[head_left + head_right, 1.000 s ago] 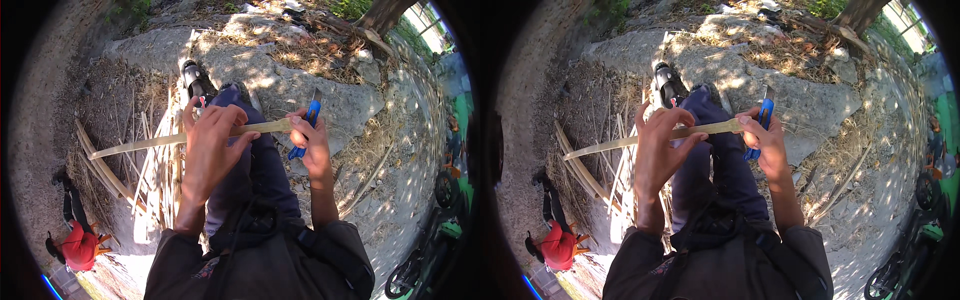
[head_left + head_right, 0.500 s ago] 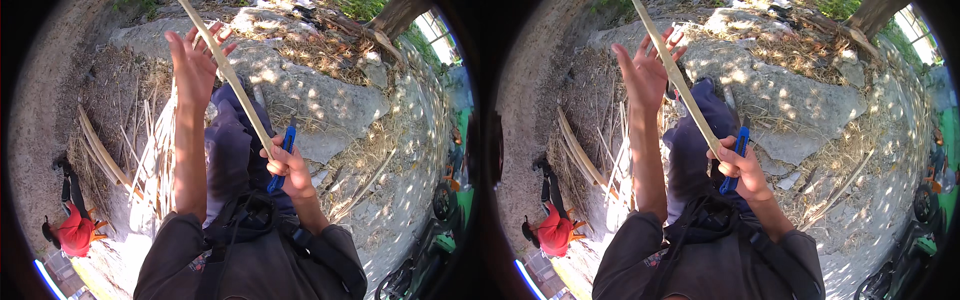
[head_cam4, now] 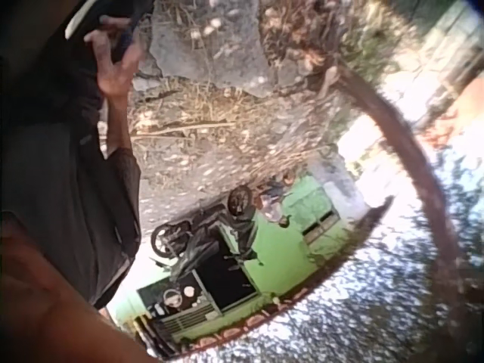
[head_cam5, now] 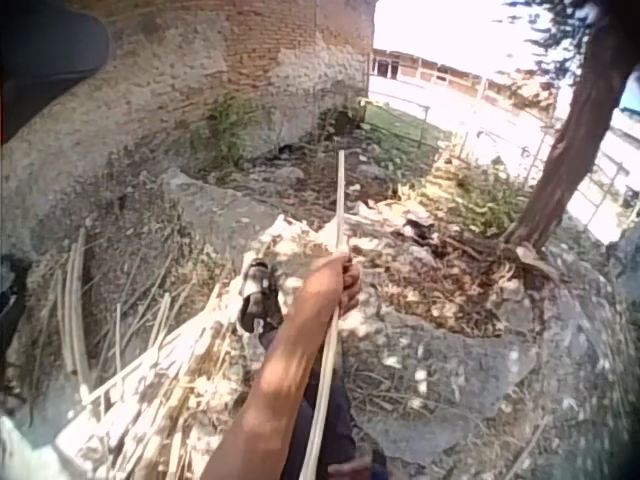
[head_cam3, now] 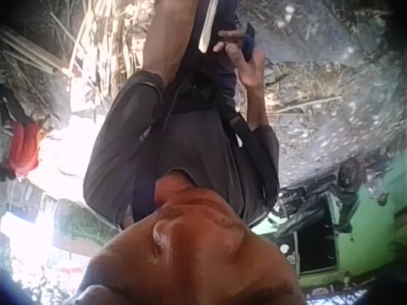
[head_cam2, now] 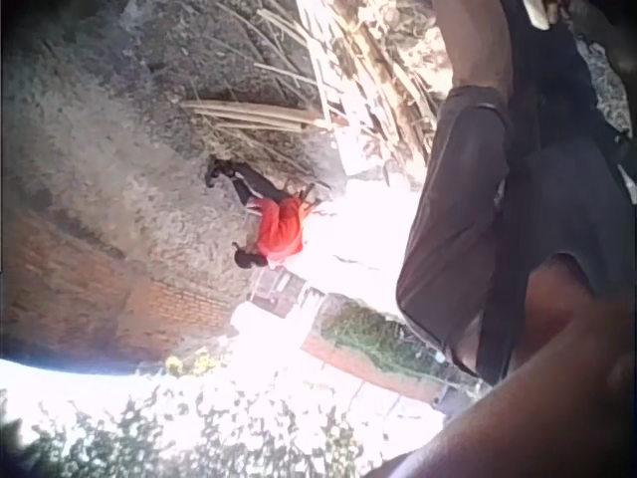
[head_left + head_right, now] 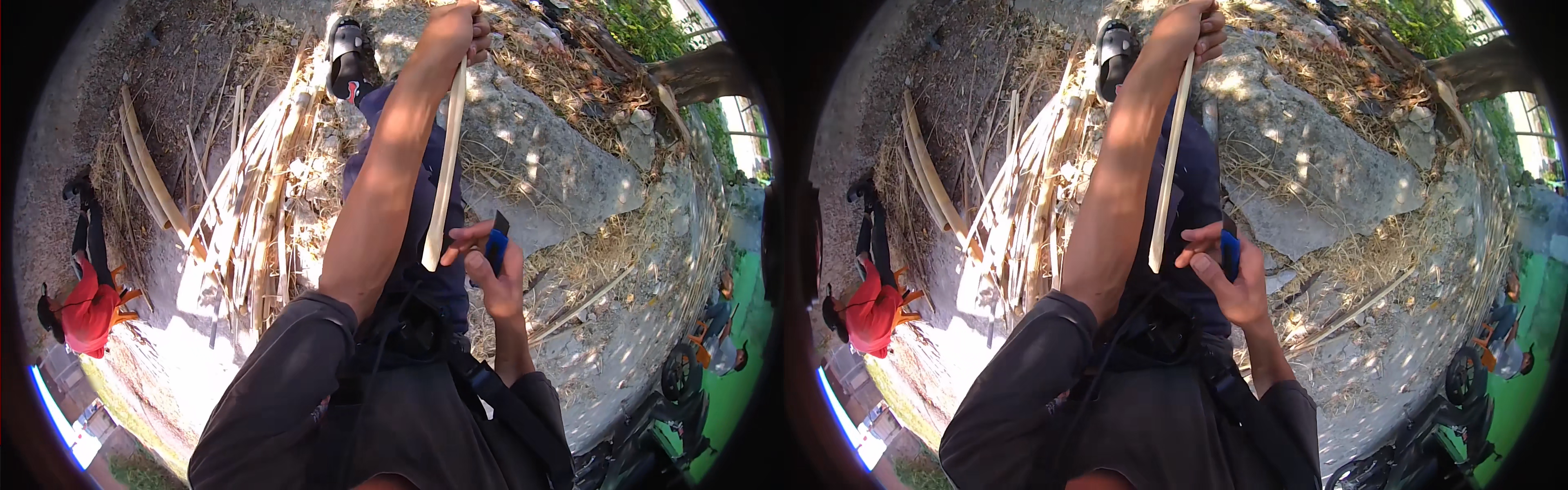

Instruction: The person carves and shapes a bamboo stick by shaving along its length and whittling its edges with a utility knife.

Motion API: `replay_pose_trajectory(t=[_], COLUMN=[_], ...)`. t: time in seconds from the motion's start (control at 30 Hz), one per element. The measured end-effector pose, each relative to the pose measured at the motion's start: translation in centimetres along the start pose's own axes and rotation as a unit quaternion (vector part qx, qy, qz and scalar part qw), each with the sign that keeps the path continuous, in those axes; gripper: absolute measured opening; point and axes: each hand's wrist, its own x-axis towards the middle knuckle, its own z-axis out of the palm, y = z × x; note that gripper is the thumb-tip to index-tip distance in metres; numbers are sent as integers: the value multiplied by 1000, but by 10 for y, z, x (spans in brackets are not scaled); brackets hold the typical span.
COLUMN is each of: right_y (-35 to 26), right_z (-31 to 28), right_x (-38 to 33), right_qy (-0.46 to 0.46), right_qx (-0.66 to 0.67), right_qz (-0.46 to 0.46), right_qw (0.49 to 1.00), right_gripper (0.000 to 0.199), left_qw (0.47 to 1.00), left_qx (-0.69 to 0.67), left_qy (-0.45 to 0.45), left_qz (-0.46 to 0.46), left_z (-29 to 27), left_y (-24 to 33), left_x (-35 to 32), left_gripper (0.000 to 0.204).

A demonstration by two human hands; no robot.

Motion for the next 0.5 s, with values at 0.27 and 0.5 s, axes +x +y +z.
replay_pose_trajectory(t=[0.27, 0.5], right_y=[-17, -18], right_z=[-5, 15], right_x=[-1, 16], right_qy=[-84, -172], right_qx=[-119, -302], right_qz=[-47, -197], right_qw=[988, 917], right_gripper=[64, 51], left_qw=[999, 998], left_qx=[42, 54], left_qy=[26, 39], left_qz=[-10, 4], left_z=[-4, 4], left_y=[-11, -10], left_x=[-34, -47], left_gripper=[34, 32])
